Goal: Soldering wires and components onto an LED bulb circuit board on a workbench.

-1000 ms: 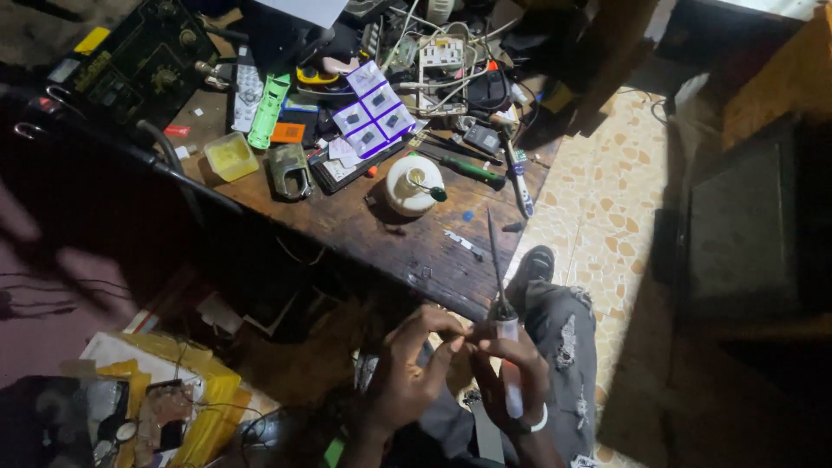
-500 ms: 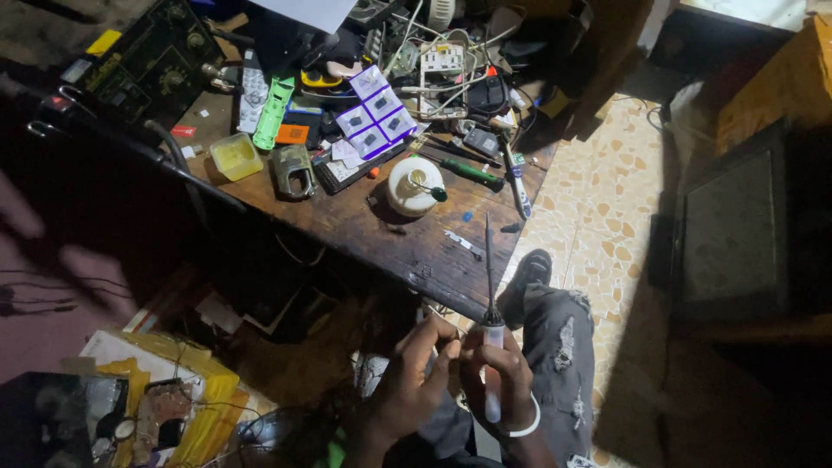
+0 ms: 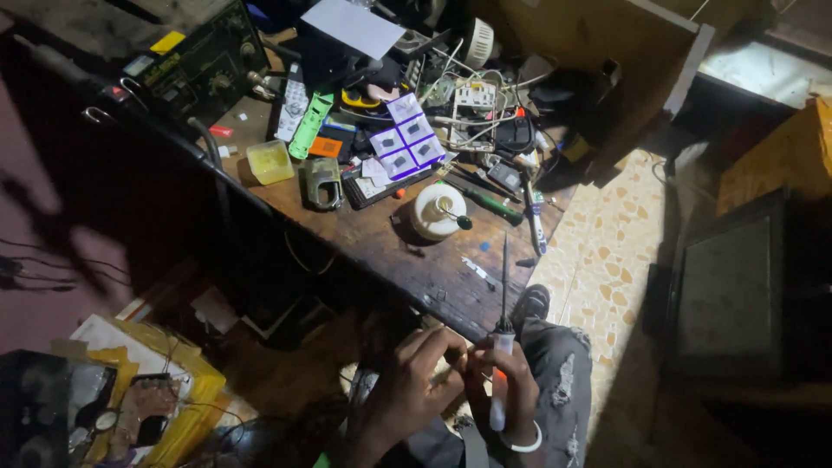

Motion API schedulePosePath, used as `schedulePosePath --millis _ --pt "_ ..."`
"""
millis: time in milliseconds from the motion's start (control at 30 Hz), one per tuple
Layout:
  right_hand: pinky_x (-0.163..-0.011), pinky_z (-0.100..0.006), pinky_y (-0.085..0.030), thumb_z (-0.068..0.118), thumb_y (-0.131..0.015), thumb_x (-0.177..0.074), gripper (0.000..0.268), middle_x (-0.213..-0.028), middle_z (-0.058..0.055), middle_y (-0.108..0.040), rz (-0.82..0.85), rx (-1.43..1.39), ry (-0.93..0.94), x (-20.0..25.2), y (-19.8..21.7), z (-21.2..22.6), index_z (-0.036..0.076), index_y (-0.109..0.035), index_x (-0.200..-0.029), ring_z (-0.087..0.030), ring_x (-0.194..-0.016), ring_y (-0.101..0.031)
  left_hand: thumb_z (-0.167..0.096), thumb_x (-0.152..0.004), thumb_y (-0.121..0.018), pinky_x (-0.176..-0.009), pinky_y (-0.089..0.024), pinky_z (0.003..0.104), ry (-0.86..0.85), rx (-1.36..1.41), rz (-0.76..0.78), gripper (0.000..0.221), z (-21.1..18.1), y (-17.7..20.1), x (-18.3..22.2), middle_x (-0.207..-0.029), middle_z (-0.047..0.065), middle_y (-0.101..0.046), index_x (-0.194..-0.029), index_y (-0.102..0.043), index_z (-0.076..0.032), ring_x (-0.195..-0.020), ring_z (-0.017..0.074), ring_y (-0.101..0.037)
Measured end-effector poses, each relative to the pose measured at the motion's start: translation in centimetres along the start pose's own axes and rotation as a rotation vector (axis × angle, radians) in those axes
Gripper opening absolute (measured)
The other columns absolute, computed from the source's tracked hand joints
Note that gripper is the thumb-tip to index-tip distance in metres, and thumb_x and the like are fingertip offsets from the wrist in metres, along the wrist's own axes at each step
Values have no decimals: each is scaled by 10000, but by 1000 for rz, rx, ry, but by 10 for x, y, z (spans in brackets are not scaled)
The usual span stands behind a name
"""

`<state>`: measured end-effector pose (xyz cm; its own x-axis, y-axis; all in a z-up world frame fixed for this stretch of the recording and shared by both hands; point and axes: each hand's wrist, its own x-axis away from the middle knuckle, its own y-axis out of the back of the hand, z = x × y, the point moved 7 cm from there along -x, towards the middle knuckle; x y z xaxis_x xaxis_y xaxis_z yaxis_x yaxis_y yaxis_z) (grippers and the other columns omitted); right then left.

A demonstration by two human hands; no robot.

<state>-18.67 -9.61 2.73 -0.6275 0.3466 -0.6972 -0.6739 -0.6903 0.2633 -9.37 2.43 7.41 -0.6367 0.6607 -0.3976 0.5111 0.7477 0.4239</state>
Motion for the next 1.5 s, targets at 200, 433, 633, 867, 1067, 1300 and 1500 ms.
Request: schedulePosePath --millis 200,433,633,867,1067,1300,1500 --pt "-670 -284 -567 25 -731 -963 253 -992 -157 -706 49 -23 -4 -15 -6 16 72 -575 -1156 -196 -783 -690 -106 -923 -628 -766 -504 392 -28 -36 -68 39 3 5 4 -900 47 -682 -955 -617 -86 -812 269 -650" --pt "-739 -307 -565 -8 -723 -946 243 -952 -175 -668 29 -61 -24 -14 -18 16 64 -558 -1109 -222 -812 -683 -95 -771 -669 -639 -485 399 79 -165 -46 143 -1 22 7 -867 -20 -704 -892 -609 -142 -750 243 -630" --pt "-806 -328 -587 34 -771 -921 285 -976 -177 -724 -7 -7 11 -10 -19 23 92 -539 -1076 -232 -849 -738 -128 -941 -671 -757 -518 397 46 -46 -143 58 9 16 18 -915 28 -702 -972 -625 -114 -821 263 -650" --pt "-796 -328 -603 -5 -743 -922 316 -976 -224 -721 -175 -67 91 3 -16 45 90 -522 -1127 -241 -819 -750 -321 -1015 -654 -847 -508 309 239 479 -271 224 12 1 31 -915 23 -649 -935 -631 -113 -889 170 -651" --pt "-768 -331 -605 45 -747 -923 276 -965 -234 -723 -217 -3 62 17 -12 30 96 -537 -1095 -258 -820 -769 -474 -1032 -610 -801 -546 307 300 528 -245 374 21 -8 35 -894 34 -662 -938 -636 -113 -869 170 -692" --pt "-645 -297 -607 104 -660 -1017 142 -942 -198 -721 -152 121 49 5 -12 27 81 -554 -1109 -255 -803 -739 -185 -1095 -570 -836 -580 339 -9 -298 -503 196 49 22 29 -981 104 -734 -1119 -691 -33 -859 242 -721" --pt "-815 -346 -550 7 -630 -1006 117 -1006 -220 -697 -127 89 -77 6 3 16 86 -577 -1074 -282 -868 -725 -335 -1152 -438 -814 -505 439 68 -365 -304 397 126 81 -72 -1101 165 -505 -985 -556 5 -984 293 -535"
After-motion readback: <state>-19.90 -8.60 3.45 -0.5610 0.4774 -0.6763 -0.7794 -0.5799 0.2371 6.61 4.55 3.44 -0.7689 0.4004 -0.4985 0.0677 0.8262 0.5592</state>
